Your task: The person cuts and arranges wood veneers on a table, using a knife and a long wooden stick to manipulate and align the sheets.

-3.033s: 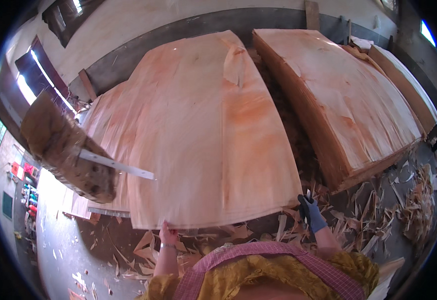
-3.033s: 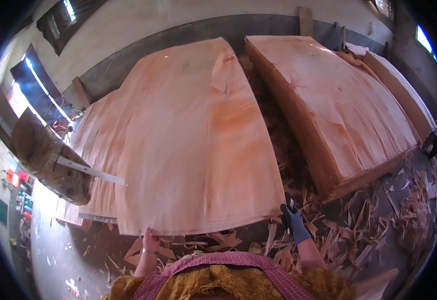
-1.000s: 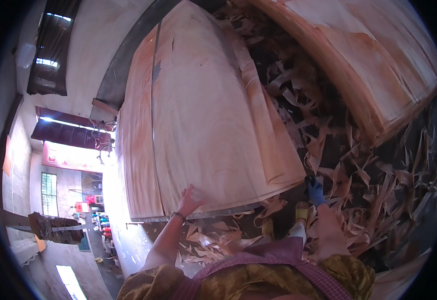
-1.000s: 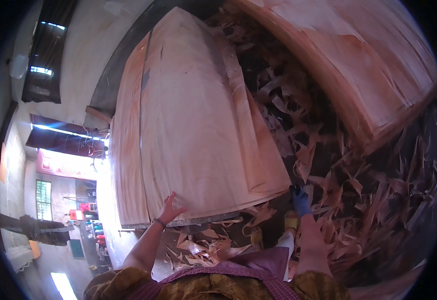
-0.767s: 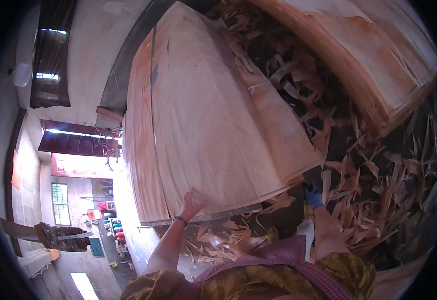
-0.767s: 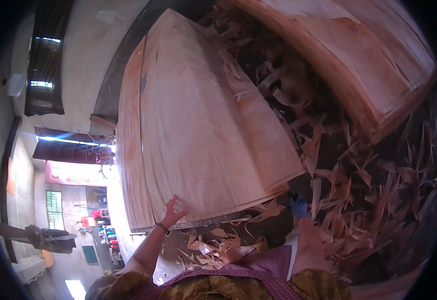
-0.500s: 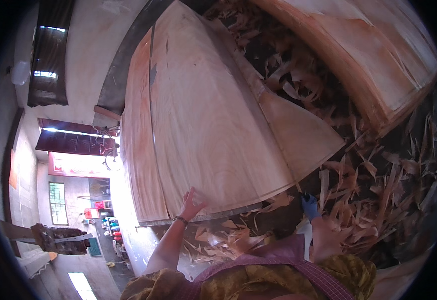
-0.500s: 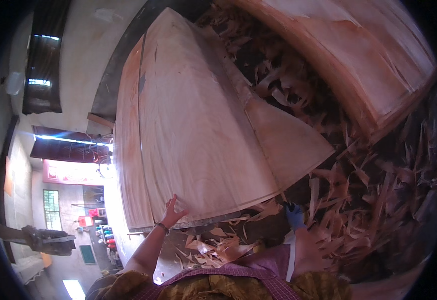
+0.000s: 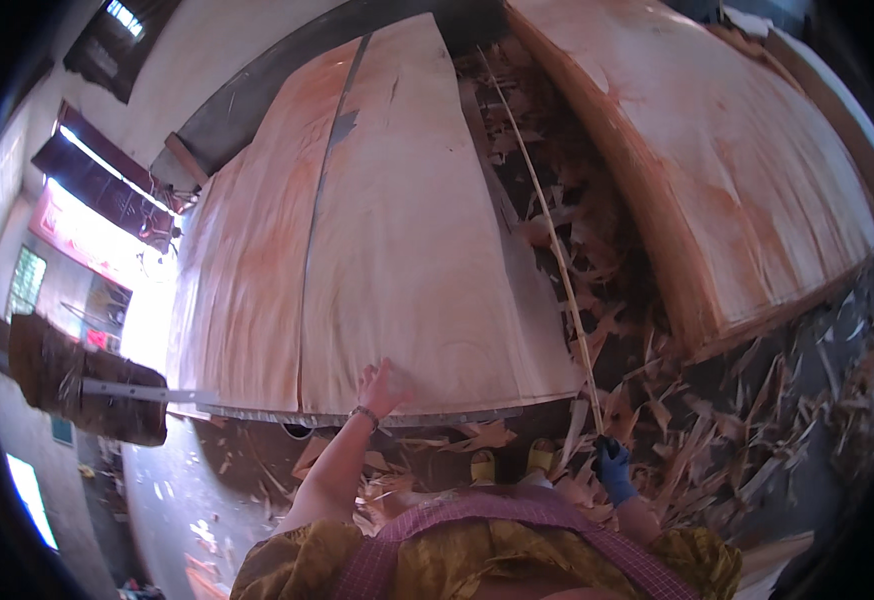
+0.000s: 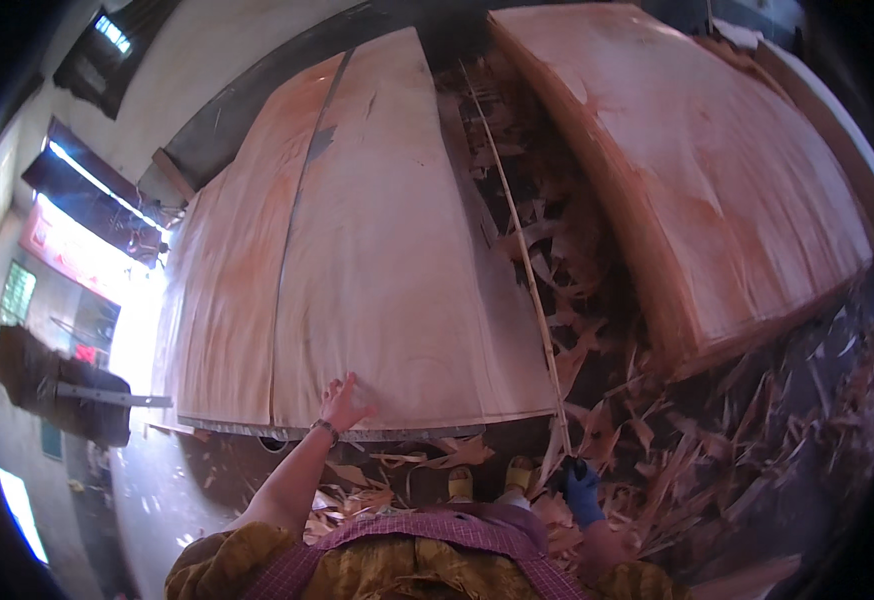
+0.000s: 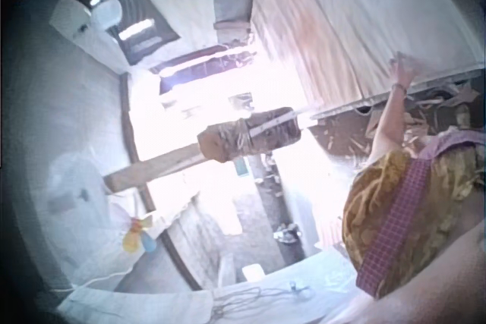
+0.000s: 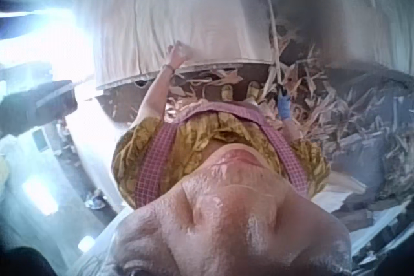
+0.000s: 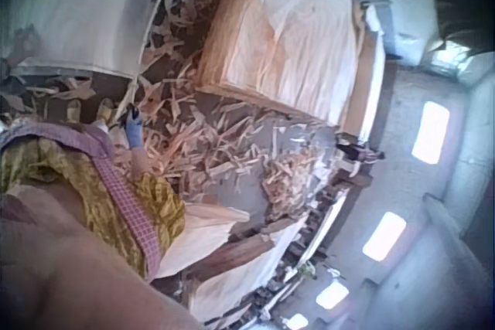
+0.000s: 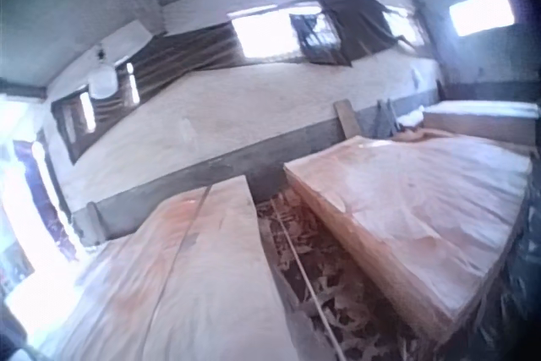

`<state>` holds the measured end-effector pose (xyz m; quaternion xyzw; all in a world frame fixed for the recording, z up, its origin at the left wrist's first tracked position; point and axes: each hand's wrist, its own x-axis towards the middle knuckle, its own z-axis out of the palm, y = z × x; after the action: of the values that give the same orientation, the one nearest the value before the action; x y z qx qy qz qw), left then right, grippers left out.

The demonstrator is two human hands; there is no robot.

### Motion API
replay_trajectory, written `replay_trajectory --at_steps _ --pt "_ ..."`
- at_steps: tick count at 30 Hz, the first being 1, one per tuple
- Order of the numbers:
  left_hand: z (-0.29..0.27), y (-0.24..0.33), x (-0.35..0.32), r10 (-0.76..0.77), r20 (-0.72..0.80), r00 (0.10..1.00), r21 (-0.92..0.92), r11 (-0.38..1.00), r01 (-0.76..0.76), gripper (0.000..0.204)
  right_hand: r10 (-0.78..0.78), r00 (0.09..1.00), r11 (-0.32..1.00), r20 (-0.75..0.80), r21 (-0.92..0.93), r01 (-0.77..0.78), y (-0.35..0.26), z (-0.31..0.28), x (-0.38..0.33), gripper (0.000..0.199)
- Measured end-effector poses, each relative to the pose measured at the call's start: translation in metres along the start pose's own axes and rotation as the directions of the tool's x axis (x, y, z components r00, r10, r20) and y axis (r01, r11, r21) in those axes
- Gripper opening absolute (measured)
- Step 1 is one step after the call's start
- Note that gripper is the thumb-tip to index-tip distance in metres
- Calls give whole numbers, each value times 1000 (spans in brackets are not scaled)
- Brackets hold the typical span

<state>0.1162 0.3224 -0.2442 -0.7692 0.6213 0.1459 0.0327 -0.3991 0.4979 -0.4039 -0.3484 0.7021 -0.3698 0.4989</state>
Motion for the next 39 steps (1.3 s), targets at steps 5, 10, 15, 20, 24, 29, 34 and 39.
replay_trajectory --at_steps 5,10,15,20,24,29,34,39 --pt "-15 1 -13 -23 3 1000 -20 1000 23 93 -263 965 951 -5 -171 258 -145 75 10 26" --pt "-26 -9 -21 -88 24 996 -84 992 89 92 -256 961 947 104 -173 271 -258 202 21 33" --pt "-18 -11 -7 -25 10 1000 -203 979 26 93 -384 915 699 123 -608 376 -245 289 64 44" --pt "-21 -38 -16 -11 30 999 -247 969 18 93 -458 866 521 199 -730 443 -249 319 23 49" --pt "-27 -40 -17 -24 16 1000 -178 984 26 95 -573 804 543 158 -661 518 -238 286 -13 44" --pt "-34 -25 -8 -39 55 998 -85 995 43 93 -516 851 566 100 -706 426 -166 204 -64 33" --pt "35 -55 36 126 -99 987 38 992 -123 88 -315 933 684 -171 -723 98 -58 102 -153 25" --pt "66 -107 57 296 -453 841 163 955 -248 77 -4 854 727 -520 -588 -354 47 48 -261 26"
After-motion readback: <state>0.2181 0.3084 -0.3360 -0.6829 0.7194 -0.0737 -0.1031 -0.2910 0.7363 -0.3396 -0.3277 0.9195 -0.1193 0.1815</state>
